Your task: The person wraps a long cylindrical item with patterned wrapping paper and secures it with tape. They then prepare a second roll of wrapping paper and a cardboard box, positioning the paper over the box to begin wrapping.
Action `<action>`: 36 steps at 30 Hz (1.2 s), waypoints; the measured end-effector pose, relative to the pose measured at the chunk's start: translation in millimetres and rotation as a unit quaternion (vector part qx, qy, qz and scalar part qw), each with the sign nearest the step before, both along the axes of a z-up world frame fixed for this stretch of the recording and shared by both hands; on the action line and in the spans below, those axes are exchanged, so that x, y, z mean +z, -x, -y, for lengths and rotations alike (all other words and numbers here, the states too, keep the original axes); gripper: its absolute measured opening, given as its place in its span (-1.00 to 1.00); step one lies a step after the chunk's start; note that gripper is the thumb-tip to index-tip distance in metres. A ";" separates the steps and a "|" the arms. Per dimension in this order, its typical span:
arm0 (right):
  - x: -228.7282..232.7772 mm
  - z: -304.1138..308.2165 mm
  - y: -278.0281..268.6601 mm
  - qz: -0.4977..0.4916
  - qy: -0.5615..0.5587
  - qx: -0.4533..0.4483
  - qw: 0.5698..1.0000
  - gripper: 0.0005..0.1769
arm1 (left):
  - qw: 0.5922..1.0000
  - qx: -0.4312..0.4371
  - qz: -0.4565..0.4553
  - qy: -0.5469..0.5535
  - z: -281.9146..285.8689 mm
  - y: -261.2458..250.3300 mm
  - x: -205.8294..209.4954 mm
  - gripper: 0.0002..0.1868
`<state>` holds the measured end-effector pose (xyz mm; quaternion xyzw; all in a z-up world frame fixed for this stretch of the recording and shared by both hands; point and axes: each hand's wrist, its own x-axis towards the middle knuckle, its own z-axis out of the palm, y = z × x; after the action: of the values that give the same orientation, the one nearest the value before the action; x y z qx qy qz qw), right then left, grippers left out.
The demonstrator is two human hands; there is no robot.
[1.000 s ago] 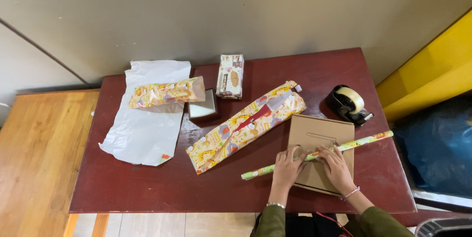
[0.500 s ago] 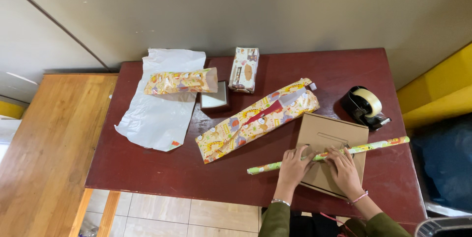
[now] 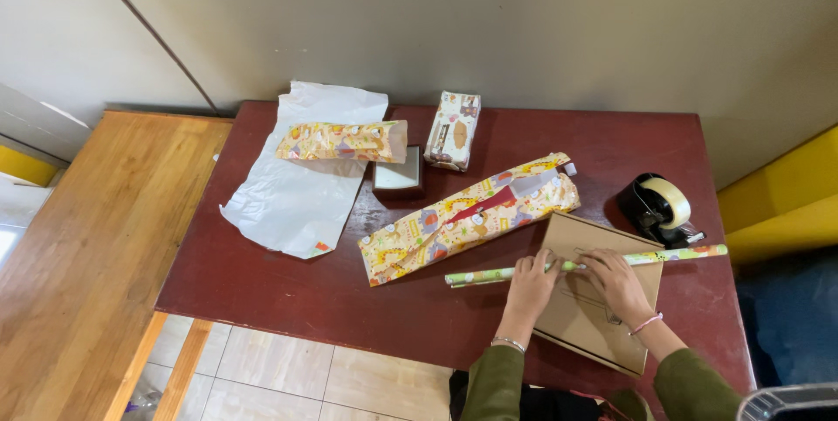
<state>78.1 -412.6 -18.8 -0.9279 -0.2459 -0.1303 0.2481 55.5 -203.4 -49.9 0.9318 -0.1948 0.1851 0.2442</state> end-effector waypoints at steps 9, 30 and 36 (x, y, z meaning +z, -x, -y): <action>11.7 -7.7 9.5 0.036 0.007 0.002 0.999 -0.68 | 0.999 0.043 0.017 0.015 2.8 10.8 -12.5 -0.61; 6.9 -8.9 13.4 0.112 0.045 -0.058 0.991 -0.54 | 0.995 0.032 0.039 0.087 -3.2 16.5 7.1 -0.64; -18.6 4.1 10.4 0.107 0.058 -0.032 0.992 -0.62 | 0.989 0.030 0.055 0.136 -4.5 17.4 16.5 -0.58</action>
<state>67.8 -416.7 -37.3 -0.9288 -0.2484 -0.2222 0.1622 38.1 -198.9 -33.4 0.8839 -0.1528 0.2676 0.3517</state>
